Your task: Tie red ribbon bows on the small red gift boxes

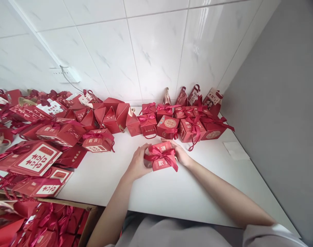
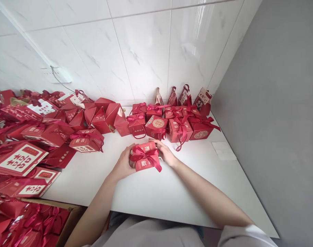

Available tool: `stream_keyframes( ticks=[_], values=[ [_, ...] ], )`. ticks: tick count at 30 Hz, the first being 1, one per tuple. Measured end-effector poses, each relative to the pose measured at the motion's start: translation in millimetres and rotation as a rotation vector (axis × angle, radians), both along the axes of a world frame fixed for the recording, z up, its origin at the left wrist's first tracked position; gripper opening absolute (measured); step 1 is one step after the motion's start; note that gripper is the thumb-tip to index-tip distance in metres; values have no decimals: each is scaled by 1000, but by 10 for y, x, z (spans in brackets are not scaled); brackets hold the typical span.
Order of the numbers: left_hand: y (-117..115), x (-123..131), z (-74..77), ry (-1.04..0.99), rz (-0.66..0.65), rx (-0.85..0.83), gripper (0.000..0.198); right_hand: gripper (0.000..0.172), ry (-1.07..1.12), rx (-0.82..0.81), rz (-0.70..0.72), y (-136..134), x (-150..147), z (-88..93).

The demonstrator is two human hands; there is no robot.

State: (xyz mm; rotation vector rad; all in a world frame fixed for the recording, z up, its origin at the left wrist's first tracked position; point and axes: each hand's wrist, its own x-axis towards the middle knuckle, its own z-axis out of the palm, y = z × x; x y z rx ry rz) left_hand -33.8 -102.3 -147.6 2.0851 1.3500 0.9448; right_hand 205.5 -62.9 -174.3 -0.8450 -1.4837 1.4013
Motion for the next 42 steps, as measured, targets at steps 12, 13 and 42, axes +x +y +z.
stream_keyframes(
  ticks=[12, 13, 42],
  values=[
    [57, 36, -15, -441, -25, -209, 80, 89, -206, 239, 184, 113, 142, -77],
    [49, 22, -15, -427, -24, -223, 78, 97, -258, 274, 230, 116, 173, -66],
    [739, 409, -141, -712, 264, 87, 68, 73, 171, 132, -236, 81, -583, -23]
  ],
)
